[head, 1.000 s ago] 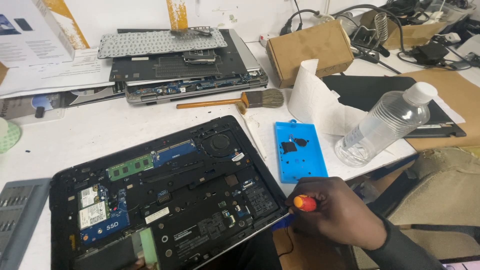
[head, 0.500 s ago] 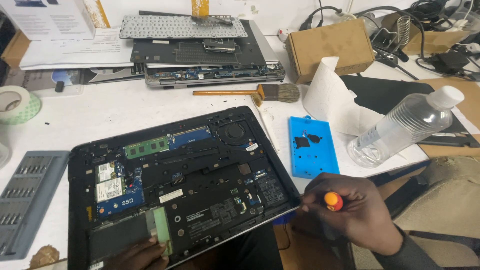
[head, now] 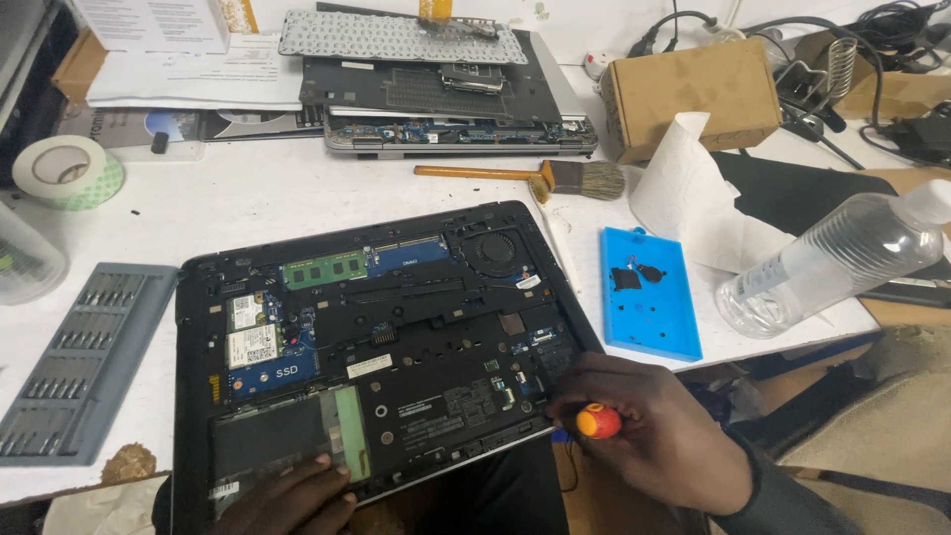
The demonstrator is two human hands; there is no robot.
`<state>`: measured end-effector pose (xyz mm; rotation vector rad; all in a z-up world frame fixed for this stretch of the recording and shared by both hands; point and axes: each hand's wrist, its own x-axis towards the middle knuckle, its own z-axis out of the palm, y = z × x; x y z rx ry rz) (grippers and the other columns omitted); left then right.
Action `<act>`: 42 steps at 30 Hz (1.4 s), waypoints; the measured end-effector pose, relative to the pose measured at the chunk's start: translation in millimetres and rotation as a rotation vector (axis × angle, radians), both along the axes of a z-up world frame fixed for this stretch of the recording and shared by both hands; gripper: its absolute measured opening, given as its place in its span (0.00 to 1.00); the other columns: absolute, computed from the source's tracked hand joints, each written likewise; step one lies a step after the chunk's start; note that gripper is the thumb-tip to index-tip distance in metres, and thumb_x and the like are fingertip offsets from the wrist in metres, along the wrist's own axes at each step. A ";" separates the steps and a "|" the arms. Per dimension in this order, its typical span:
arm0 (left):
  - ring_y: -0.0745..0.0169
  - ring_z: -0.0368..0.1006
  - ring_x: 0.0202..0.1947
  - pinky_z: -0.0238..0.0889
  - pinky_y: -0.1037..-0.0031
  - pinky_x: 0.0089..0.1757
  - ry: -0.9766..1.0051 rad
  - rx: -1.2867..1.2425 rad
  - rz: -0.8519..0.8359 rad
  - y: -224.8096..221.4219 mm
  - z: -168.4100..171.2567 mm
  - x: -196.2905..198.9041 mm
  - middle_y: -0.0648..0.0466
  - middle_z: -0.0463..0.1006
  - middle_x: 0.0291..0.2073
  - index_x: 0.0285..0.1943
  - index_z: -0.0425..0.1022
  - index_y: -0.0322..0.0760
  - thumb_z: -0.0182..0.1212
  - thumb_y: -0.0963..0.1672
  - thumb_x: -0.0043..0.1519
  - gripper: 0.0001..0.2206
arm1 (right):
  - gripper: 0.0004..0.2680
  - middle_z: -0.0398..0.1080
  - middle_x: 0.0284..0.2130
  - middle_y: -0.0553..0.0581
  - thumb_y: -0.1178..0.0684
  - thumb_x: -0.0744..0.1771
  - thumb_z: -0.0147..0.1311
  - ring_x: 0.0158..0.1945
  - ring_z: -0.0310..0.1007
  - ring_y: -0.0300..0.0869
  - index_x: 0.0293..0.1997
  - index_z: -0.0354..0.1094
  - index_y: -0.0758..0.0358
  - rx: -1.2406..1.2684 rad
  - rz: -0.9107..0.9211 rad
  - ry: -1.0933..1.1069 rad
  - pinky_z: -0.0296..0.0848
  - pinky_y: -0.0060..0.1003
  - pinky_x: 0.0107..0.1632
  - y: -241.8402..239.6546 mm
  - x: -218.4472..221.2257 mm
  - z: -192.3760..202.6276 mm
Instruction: Using a precision screwdriver to secure or remove components on a laptop motherboard during a repair.
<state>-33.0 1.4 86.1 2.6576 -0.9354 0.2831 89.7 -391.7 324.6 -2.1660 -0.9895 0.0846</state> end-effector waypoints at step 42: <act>0.50 0.69 0.68 0.64 0.58 0.62 -0.069 -0.382 0.248 -43.1 120.4 6.9 0.54 0.75 0.65 0.64 0.76 0.42 0.47 0.54 0.66 0.24 | 0.06 0.74 0.23 0.47 0.51 0.63 0.66 0.27 0.75 0.43 0.25 0.73 0.52 -0.273 -0.058 0.027 0.66 0.38 0.32 22.9 51.8 -11.4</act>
